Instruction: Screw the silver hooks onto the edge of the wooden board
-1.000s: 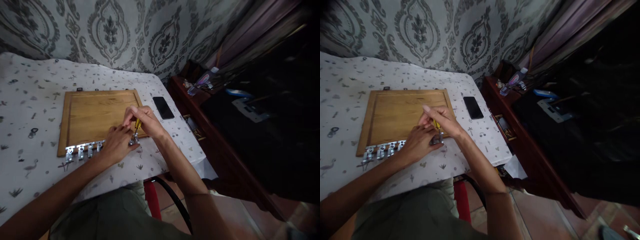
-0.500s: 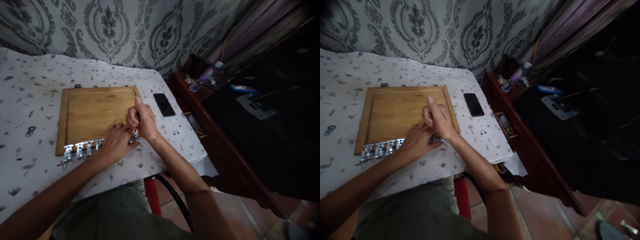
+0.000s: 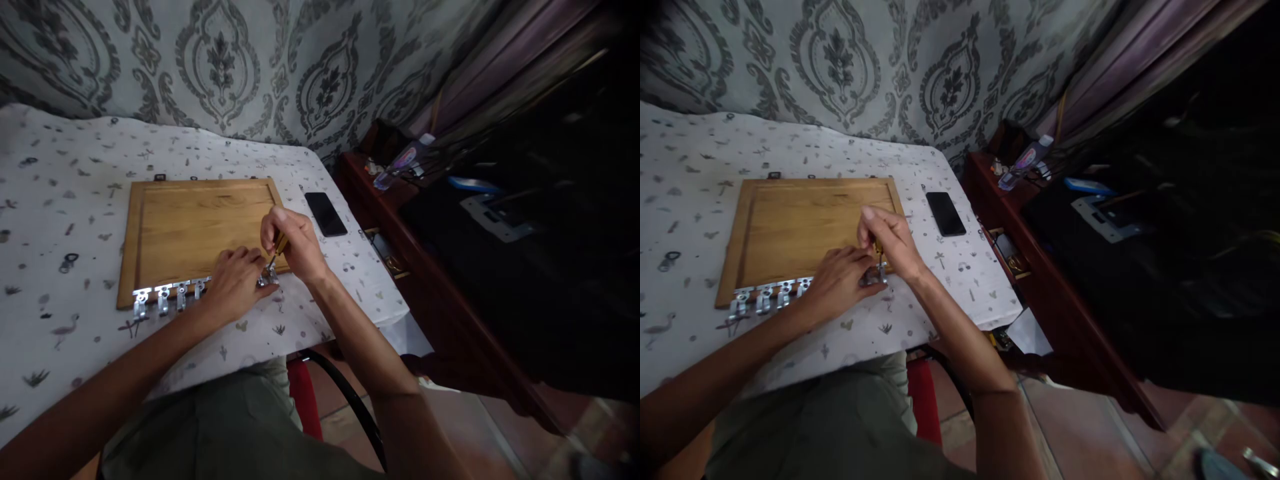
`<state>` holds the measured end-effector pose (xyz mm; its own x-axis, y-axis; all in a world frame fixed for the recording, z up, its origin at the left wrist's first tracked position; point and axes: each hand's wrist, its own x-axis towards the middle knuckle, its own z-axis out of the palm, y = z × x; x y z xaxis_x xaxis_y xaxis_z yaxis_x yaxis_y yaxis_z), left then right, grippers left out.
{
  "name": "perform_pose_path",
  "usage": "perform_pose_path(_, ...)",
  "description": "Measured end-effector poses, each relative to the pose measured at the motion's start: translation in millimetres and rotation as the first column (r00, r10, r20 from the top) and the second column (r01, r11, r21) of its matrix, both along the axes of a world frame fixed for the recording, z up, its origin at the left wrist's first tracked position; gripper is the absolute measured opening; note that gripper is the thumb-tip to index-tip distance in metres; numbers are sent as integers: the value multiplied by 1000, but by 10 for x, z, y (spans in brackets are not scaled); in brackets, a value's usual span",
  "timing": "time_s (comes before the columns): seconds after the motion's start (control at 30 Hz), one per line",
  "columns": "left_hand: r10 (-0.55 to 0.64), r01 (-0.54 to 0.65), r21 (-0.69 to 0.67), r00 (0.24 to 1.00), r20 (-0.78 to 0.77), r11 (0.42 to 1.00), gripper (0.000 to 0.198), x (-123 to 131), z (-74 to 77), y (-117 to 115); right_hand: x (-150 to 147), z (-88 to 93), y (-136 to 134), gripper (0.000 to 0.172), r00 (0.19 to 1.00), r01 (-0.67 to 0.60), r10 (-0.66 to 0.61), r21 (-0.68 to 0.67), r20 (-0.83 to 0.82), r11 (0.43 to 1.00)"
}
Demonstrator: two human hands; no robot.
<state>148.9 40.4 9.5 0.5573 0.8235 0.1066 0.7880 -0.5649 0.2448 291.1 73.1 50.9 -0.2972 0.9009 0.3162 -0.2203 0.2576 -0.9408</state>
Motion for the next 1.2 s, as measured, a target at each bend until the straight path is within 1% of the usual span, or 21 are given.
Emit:
perform_pose_path(0.07, 6, -6, 16, 1000, 10, 1000, 36, -4, -21, 1, 46, 20, 33, 40, 998, -69, 69, -17, 7, 997)
perform_pose_path(0.13, 6, -7, 25, 1000, 15, 1000, 36, -6, -36, 1, 64, 33, 64, 30, 989, -146, 145, -31, -28, 989)
perform_pose_path(0.23, 1, -2, 18, 1000, 15, 1000, 36, -6, -42, 2, 55, 42, 91, 25, 970, -234, 232, -22, -67, 972)
perform_pose_path(0.3, -1, 1, 15, 1000, 17, 1000, 36, -6, -43, 3, 37, 42, 83, 25, 967, -239, 236, -21, -90, 971)
perform_pose_path(0.33, -2, 1, 16, 1000, 18, 1000, 36, -6, -43, 3, 25, 41, 70, 25, 970, -220, 216, -22, -107, 975)
perform_pose_path(0.43, -7, 6, 21, 1000, 28, 1000, 33, -9, -46, 0, -33, 27, 3, 24, 988, -84, 79, -34, -132, 996)
perform_pose_path(0.5, -9, 9, 18, 999, 42, 1000, 31, -14, -43, -3, -97, 12, -52, 23, 987, 77, -80, -30, -141, 997)
perform_pose_path(0.57, -13, 13, 4, 999, 50, 1000, 28, -19, -34, -5, -179, -3, -102, 21, 953, 269, -269, -16, -137, 963)
perform_pose_path(0.63, -13, 14, -14, 999, 41, 1000, 27, -21, -21, -5, -254, -14, -134, 23, 897, 434, -431, 6, -97, 901)
perform_pose_path(0.7, -11, 11, -22, 1000, 29, 1000, 27, -20, -9, -6, -294, -18, -144, 30, 850, 527, -526, 21, -32, 850)
perform_pose_path(0.73, -9, 10, -21, 1000, 28, 1000, 27, -19, -5, -7, -294, -18, -141, 34, 839, 544, -544, 24, -8, 839)
perform_pose_path(0.77, -8, 9, -18, 1000, 29, 1000, 27, -18, -4, -7, -281, -16, -135, 37, 837, 546, -547, 22, 1, 837)
perform_pose_path(0.8, -9, 9, -12, 999, 32, 1000, 28, -17, -4, -9, -254, -14, -127, 37, 851, 525, -525, 12, 5, 851)
perform_pose_path(0.87, -16, 15, 4, 999, 37, 1000, 29, -17, -12, -11, -176, -11, -110, 37, 896, 443, -443, -5, -19, 896)
perform_pose_path(0.93, -20, 19, 19, 999, 38, 1000, 30, -19, -22, -14, -85, -13, -102, 38, 936, 350, -350, 5, -47, 937)
perform_pose_path(1.0, -24, 23, 29, 999, 37, 999, 32, -22, -30, -15, 0, -22, -110, 39, 956, 293, -291, 45, -37, 955)
perform_pose_path(1.1, -26, 25, 38, 999, 29, 999, 34, -25, -27, -15, 117, -39, -156, 39, 960, 265, -274, 121, 66, 957)
perform_pose_path(1.2, -25, 25, 22, 1000, 16, 999, 36, -27, -12, -14, 241, -41, -223, 39, 934, 244, -280, 175, 222, 954)
